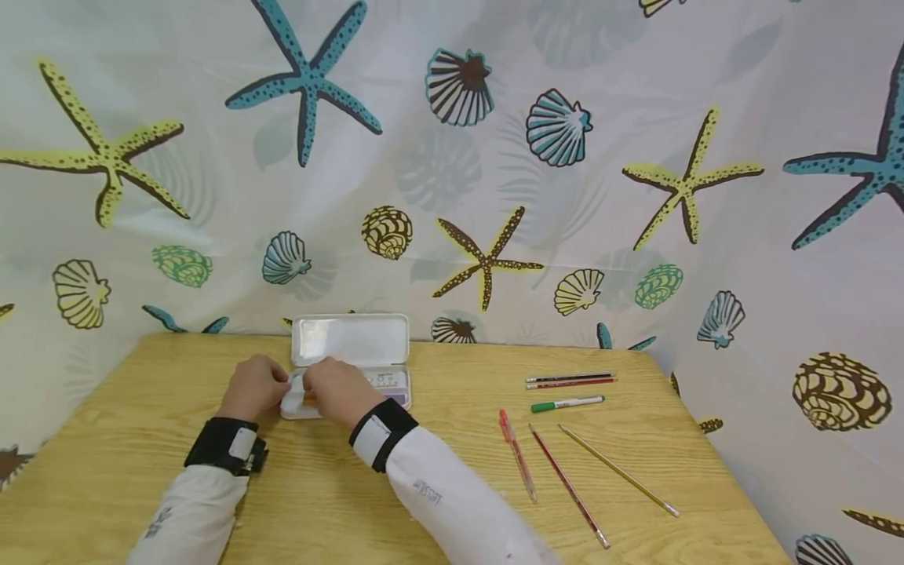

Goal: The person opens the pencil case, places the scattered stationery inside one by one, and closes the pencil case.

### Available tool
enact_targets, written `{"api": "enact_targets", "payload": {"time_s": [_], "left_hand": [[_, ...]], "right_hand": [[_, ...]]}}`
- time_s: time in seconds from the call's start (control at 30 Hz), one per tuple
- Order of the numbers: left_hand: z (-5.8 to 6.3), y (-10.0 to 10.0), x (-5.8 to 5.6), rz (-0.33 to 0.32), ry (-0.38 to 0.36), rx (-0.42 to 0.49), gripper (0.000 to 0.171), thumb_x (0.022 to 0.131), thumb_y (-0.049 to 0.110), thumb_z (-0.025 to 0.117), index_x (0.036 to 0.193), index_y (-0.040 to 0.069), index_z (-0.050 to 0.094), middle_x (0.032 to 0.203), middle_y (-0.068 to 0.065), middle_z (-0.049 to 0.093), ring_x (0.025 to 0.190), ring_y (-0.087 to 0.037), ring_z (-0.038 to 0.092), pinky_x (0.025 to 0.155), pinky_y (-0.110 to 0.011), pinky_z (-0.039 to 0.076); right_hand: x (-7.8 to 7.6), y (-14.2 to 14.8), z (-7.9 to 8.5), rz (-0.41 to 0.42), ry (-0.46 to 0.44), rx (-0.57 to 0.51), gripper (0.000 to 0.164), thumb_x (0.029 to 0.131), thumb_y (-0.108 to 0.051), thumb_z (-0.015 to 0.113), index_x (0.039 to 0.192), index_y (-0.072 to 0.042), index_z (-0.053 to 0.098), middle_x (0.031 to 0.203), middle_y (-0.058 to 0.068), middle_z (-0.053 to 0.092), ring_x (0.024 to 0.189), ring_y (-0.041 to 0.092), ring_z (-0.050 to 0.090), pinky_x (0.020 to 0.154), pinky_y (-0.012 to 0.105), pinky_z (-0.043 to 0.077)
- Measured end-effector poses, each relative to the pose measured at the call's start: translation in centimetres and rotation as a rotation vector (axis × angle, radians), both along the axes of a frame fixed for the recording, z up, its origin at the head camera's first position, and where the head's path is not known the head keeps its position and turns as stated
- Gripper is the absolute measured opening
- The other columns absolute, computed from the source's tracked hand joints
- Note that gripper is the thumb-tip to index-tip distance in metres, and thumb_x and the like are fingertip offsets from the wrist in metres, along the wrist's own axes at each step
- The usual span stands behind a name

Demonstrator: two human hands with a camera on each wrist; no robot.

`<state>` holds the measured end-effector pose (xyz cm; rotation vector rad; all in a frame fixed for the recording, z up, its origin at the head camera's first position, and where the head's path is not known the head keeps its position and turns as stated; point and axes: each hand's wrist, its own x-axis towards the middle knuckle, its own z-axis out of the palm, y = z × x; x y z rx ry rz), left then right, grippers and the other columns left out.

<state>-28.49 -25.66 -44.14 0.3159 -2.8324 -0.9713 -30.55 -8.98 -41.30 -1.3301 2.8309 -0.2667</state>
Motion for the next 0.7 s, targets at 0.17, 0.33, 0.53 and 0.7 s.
{"api": "enact_targets", "payload": {"time_s": [0.17,0.33,0.53,0.7], "left_hand": [[0.1,0.0,-0.1,-0.001,-0.006,-0.004,0.011,0.082,-0.001,0.067,0.072,-0.003,0.070,0.067,-0.010,0.061,0.062,-0.026,0.058,0.053,-0.033,0.045],[0.1,-0.1,0.1,-0.001,-0.012,0.010,0.009,0.081,-0.002,0.066,0.074,-0.004,0.070,0.068,-0.010,0.062,0.062,-0.026,0.059,0.053,-0.033,0.046],[0.0,-0.1,0.1,-0.001,-0.004,0.017,0.008,0.081,-0.001,0.067,0.074,-0.004,0.071,0.068,-0.011,0.063,0.062,-0.027,0.058,0.053,-0.033,0.046],[-0.2,-0.2,-0.1,-0.008,0.006,0.022,0.009,0.080,-0.002,0.065,0.073,-0.004,0.071,0.067,-0.010,0.062,0.061,-0.026,0.058,0.052,-0.033,0.045]], "right_hand": [[-0.1,-0.3,-0.1,-0.004,-0.011,0.009,0.022,0.092,-0.003,0.075,0.112,-0.012,0.080,0.108,-0.001,0.076,0.097,0.008,0.070,0.084,0.019,0.053],[-0.1,-0.9,-0.4,0.000,-0.020,0.025,0.021,0.092,-0.004,0.075,0.112,-0.012,0.080,0.106,-0.001,0.076,0.092,0.007,0.069,0.082,0.019,0.053],[-0.3,-1.3,-0.8,-0.016,-0.013,0.024,0.021,0.092,-0.006,0.077,0.111,-0.013,0.080,0.103,-0.002,0.076,0.086,0.005,0.066,0.080,0.018,0.053],[-0.2,-1.3,-0.8,-0.024,-0.022,0.015,0.019,0.091,-0.010,0.078,0.110,-0.014,0.081,0.101,-0.003,0.076,0.084,0.004,0.064,0.080,0.018,0.053]]}}
